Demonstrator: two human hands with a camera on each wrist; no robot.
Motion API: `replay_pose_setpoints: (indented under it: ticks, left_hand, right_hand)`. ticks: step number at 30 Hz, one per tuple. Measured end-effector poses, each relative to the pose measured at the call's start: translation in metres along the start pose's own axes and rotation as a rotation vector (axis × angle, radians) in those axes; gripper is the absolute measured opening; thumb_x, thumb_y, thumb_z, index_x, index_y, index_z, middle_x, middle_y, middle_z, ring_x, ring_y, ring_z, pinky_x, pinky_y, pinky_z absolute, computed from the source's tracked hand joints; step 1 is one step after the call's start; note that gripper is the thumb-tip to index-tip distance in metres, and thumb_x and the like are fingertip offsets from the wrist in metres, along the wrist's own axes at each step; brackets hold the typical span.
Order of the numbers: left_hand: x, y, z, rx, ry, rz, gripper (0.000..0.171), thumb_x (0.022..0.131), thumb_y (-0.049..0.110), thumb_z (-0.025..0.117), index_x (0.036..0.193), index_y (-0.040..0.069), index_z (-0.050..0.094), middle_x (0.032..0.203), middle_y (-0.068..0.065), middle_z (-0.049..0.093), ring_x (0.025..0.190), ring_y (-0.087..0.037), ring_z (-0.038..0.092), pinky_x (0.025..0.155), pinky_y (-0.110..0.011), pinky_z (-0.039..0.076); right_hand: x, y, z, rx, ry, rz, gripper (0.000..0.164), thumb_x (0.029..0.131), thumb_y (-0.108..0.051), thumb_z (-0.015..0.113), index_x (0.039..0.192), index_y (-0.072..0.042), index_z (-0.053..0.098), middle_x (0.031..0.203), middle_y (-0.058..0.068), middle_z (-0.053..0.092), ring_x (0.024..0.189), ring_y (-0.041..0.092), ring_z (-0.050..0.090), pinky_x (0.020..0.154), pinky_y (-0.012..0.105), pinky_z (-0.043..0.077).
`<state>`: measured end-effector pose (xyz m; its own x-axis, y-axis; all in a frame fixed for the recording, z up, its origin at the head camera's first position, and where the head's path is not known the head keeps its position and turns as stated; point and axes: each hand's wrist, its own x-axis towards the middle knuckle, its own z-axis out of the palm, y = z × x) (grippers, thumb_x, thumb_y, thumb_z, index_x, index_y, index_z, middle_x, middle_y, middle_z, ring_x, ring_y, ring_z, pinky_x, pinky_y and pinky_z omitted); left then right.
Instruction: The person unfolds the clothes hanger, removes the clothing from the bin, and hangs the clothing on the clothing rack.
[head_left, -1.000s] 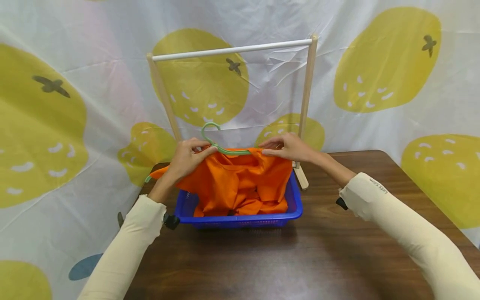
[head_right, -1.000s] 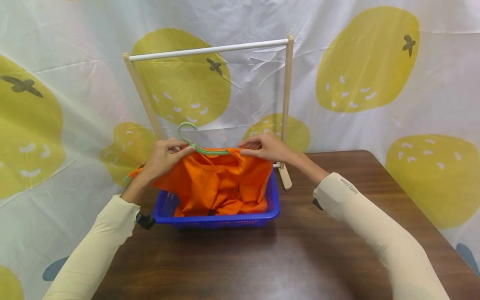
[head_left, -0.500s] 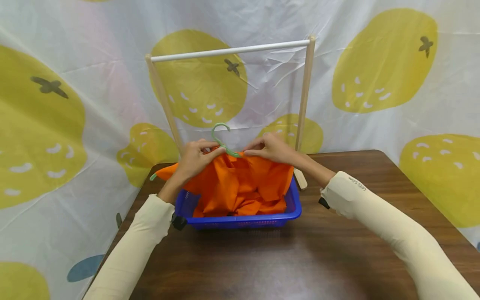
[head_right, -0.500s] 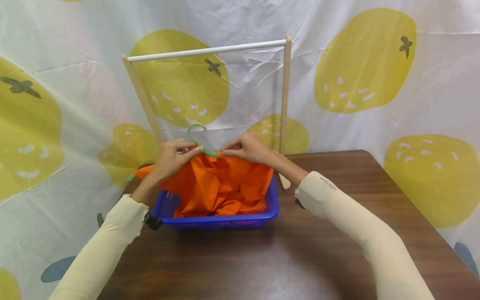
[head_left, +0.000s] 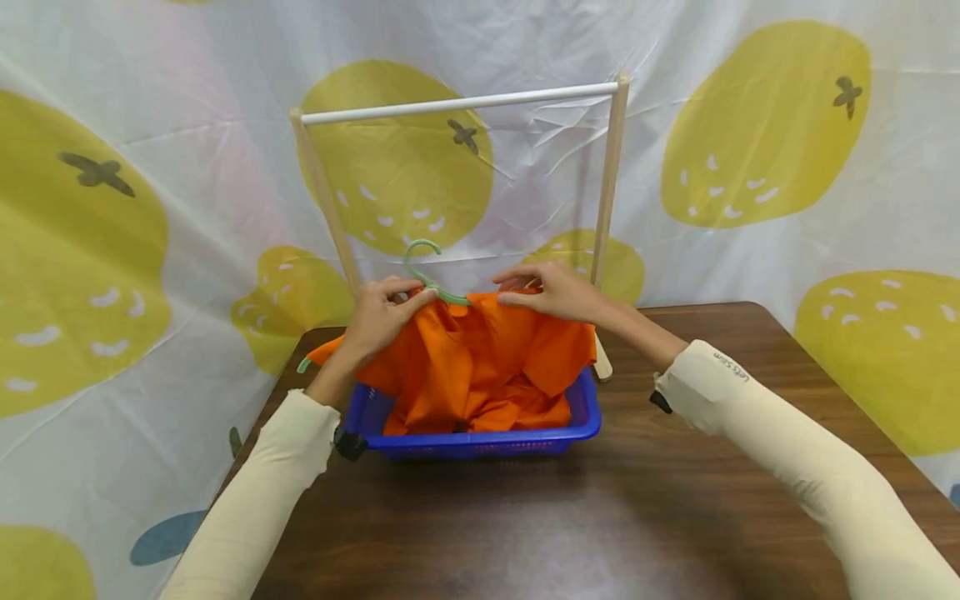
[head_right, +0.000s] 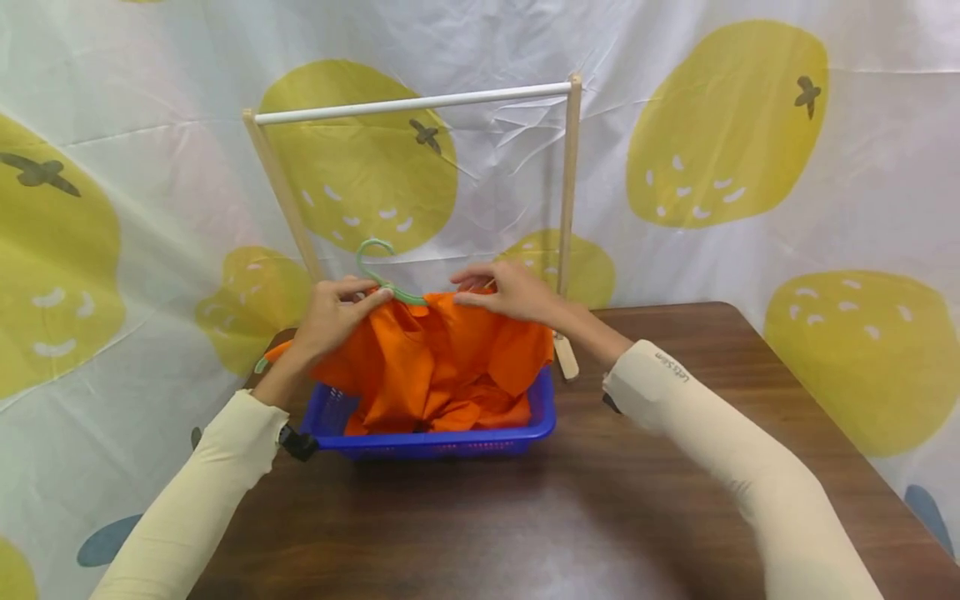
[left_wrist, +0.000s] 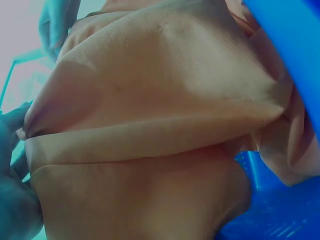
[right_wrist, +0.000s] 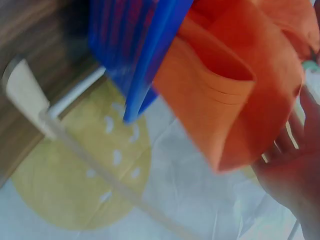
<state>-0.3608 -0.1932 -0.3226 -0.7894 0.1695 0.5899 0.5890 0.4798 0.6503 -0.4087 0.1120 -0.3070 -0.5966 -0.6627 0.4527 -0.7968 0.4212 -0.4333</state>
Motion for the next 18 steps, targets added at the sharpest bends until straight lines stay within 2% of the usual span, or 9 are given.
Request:
replay_pose_setpoints:
  ticks: [4, 7, 10, 12, 15, 18]
  left_hand:
    - [0.001, 0.000, -0.003, 0.016, 0.050, 0.015, 0.021, 0.090, 0.023, 0.084, 0.100, 0.005, 0.084, 0.089, -0.011, 0.075, 0.074, -0.023, 0.062, 0.064, -0.024, 0.048]
    - [0.001, 0.003, 0.000, 0.015, 0.058, 0.038, 0.019, 0.089, 0.020, 0.085, 0.099, 0.004, 0.084, 0.088, -0.012, 0.075, 0.073, -0.023, 0.063, 0.063, -0.024, 0.049]
    - [0.001, 0.006, 0.007, 0.033, 0.042, 0.063, 0.017, 0.089, 0.020, 0.085, 0.097, 0.005, 0.084, 0.089, -0.012, 0.076, 0.074, -0.024, 0.066, 0.064, -0.026, 0.051]
    - [0.002, 0.007, 0.013, 0.048, 0.029, 0.071, 0.017, 0.090, 0.022, 0.084, 0.096, 0.006, 0.085, 0.092, -0.010, 0.077, 0.075, -0.024, 0.068, 0.066, -0.027, 0.053]
    - [0.004, 0.009, 0.019, 0.049, 0.021, 0.066, 0.019, 0.091, 0.025, 0.083, 0.097, 0.007, 0.085, 0.093, -0.009, 0.077, 0.074, -0.024, 0.068, 0.065, -0.028, 0.053]
    - [0.006, 0.009, 0.022, 0.026, 0.033, 0.053, 0.020, 0.091, 0.026, 0.083, 0.098, 0.007, 0.084, 0.092, -0.009, 0.077, 0.074, -0.024, 0.068, 0.064, -0.028, 0.053]
  right_hand:
    - [-0.005, 0.006, -0.009, -0.113, 0.018, -0.053, 0.020, 0.096, -0.025, 0.078, 0.111, -0.012, 0.082, 0.099, 0.000, 0.079, 0.063, 0.010, 0.049, 0.064, 0.027, 0.042]
    - [-0.003, 0.004, -0.006, -0.113, 0.034, -0.064, 0.017, 0.096, -0.024, 0.078, 0.106, -0.012, 0.084, 0.090, -0.001, 0.079, 0.057, 0.008, 0.042, 0.058, 0.024, 0.035]
    - [0.003, -0.002, 0.003, -0.111, 0.027, -0.050, 0.018, 0.096, -0.026, 0.078, 0.105, -0.012, 0.085, 0.072, -0.002, 0.073, 0.053, 0.005, 0.034, 0.054, 0.023, 0.030]
    - [0.009, -0.008, 0.010, -0.111, 0.030, -0.044, 0.018, 0.095, -0.027, 0.078, 0.104, -0.013, 0.085, 0.068, -0.002, 0.071, 0.051, 0.005, 0.028, 0.053, 0.024, 0.027]
    - [0.018, -0.016, 0.019, -0.111, 0.060, -0.049, 0.018, 0.096, -0.028, 0.078, 0.104, -0.013, 0.085, 0.074, -0.003, 0.074, 0.051, 0.004, 0.034, 0.054, 0.024, 0.031]
    - [0.023, -0.020, 0.021, -0.100, 0.088, -0.063, 0.017, 0.097, -0.027, 0.077, 0.104, -0.014, 0.084, 0.087, -0.003, 0.078, 0.054, 0.007, 0.047, 0.057, 0.026, 0.038]
